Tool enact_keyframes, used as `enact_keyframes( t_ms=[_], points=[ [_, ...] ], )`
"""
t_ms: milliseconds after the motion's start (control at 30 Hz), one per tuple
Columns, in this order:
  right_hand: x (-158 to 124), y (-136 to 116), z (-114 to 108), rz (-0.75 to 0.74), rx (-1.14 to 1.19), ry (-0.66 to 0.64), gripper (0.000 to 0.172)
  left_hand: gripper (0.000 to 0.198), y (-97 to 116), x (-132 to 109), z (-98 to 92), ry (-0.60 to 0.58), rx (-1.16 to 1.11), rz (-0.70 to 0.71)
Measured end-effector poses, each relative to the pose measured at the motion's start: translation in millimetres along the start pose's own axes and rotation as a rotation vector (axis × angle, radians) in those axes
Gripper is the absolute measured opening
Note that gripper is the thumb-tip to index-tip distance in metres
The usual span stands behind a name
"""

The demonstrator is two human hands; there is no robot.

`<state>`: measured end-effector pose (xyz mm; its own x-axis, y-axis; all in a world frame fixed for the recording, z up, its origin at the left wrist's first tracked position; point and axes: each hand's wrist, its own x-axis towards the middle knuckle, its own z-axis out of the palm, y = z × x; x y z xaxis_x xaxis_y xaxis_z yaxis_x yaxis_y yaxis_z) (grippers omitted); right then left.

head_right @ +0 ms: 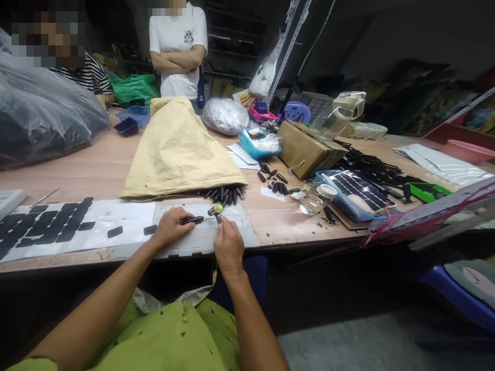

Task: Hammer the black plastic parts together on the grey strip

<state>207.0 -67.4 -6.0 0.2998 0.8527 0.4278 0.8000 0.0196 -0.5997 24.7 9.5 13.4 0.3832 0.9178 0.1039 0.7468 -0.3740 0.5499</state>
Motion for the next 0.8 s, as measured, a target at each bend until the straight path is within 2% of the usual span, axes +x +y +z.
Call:
enact_keyframes(
  t_ms=[133,300,400,567,667,800],
  points=[
    [-5.1,-12.2,-5.7,-0.082,0.098,0.009,0.034,0.024,-0.7,0.3,0.6,-0.011,0.026,0.001],
    [-11.5,-17.5,-2.9,-0.162,0.000,-0.023,0.037,0.024,-2.5,1.1,1.4,-0.027,0.034,0.007],
    [-12.1,-14.4,0.6,-0.144,-0.045,-0.056,0.036,0.024,-3.0,1.6,1.3,-0.040,0.035,0.000],
    [-10.7,-20.8,-0.3,-0.161,0.027,-0.025,0.035,0.024,-4.5,1.6,3.2,-0.028,0.020,0.011],
    [-14.0,-26.2,2.8,-0.202,0.034,-0.079,0.036,0.023,-4.5,1.1,3.4,-0.018,0.024,0.015],
    [-16.1,-23.2,6.5,-0.174,0.033,-0.127,0.035,0.023,-2.5,1.0,1.6,-0.030,0.017,0.007]
  ],
)
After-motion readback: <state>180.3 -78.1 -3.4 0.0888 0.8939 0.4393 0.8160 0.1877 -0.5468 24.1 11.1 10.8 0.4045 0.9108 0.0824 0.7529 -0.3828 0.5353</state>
